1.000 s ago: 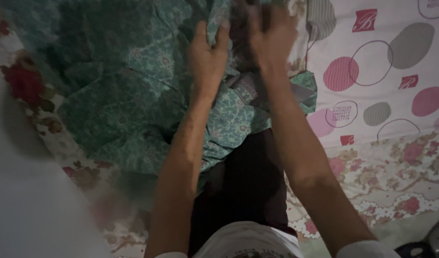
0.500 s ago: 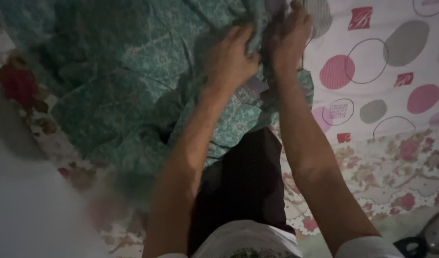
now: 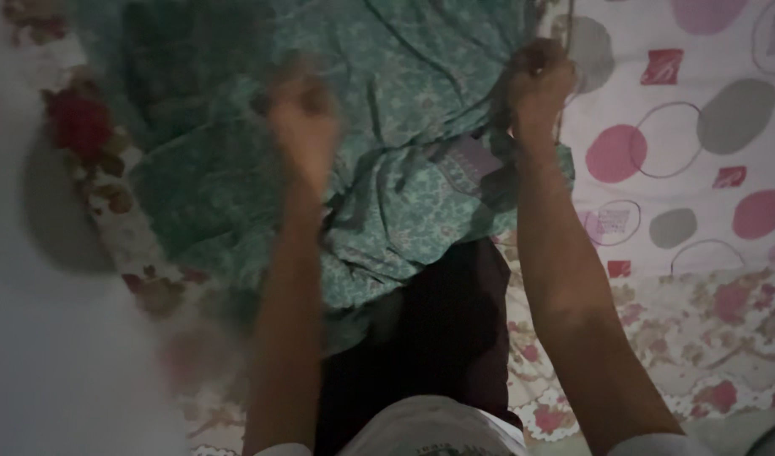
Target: The person smooths and adjusts a green patterned sheet on a bed, repeatedly lifting, spreading, and pressing the fabric to remove wrinkles. The hands work across the surface, pulling edges and flattening folds without changing the sheets.
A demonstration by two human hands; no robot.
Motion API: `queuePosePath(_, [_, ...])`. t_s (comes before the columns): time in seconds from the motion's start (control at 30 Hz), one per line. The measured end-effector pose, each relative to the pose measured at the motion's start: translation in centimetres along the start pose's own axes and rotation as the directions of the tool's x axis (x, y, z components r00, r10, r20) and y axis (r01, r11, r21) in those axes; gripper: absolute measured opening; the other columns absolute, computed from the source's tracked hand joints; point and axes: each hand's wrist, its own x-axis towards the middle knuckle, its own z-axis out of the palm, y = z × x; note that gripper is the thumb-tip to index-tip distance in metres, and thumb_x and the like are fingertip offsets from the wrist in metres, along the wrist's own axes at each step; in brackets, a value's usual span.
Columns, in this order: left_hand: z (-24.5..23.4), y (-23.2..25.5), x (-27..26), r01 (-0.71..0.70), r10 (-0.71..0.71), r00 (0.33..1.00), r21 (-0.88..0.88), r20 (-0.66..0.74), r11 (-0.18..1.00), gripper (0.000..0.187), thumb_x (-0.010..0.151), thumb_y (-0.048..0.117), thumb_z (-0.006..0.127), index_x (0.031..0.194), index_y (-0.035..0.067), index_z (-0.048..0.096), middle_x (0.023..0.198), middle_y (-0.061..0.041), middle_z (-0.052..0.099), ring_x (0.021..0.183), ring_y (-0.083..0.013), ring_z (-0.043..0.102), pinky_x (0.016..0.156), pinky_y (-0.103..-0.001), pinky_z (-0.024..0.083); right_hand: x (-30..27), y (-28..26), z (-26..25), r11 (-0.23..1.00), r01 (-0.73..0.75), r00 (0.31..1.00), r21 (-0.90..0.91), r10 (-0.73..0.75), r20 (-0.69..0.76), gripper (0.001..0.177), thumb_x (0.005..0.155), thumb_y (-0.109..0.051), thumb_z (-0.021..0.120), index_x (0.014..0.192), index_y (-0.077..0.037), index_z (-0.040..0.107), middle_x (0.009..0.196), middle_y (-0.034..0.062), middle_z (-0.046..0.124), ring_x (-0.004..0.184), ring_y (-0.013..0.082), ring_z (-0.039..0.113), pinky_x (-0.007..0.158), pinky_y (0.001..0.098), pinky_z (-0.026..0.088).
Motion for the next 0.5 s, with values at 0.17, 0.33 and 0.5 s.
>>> queuePosePath(0.17, [-6.5, -6.7, 0.4, 0.356, -0.374, 0.908, -0.123, -0.189, 0.926, 0.048, 0.095, 0.018, 0.058, 0.139, 0.001, 0.05, 0.143, -0.02, 0.045, 0.084, -0.0404, 0.057, 0.082, -0.047, 0.05, -2.3, 0.5, 3.1, 0.997, 0.019, 0.999, 0.076, -0.021, 0.025, 0.033, 0.093, -0.021, 0.08, 0.108, 0.001, 0.061, 0.099, 0.0225, 0.071, 0.089, 0.0378, 0.071, 0.078, 0.0426, 0.056])
queuePosePath(0.33, [-7.6, -8.5, -1.0, -0.058, 0.075, 0.996, 0.331, -0.04, 0.942, 0.025, 0.108, 0.015, 0.057, 0.121, -0.006, 0.063, 0.115, -0.029, 0.06, 0.102, -0.0445, 0.058, 0.092, -0.052, 0.049, -3.2, -0.8, 3.5, 0.877, 0.381, 0.924, -0.294, -0.372, 0.088, 0.014, 0.093, -0.012, 0.069, 0.107, -0.007, 0.068, 0.11, 0.0245, 0.072, 0.096, 0.043, 0.07, 0.082, 0.0467, 0.056])
queuePosePath(0.5, [-9.4, -10.4, -0.6, -0.035, 0.077, 0.99, 0.336, -0.115, 0.941, 0.02, 0.108, 0.016, 0.056, 0.102, -0.002, 0.064, 0.101, -0.025, 0.06, 0.096, -0.046, 0.058, 0.088, -0.053, 0.047, -2.1, -1.5, 1.4, 0.984, 0.052, 0.998, -0.171, -0.059, -0.035, 0.016, 0.095, -0.01, 0.062, 0.106, -0.002, 0.069, 0.088, 0.021, 0.072, 0.084, 0.0407, 0.071, 0.072, 0.0483, 0.053])
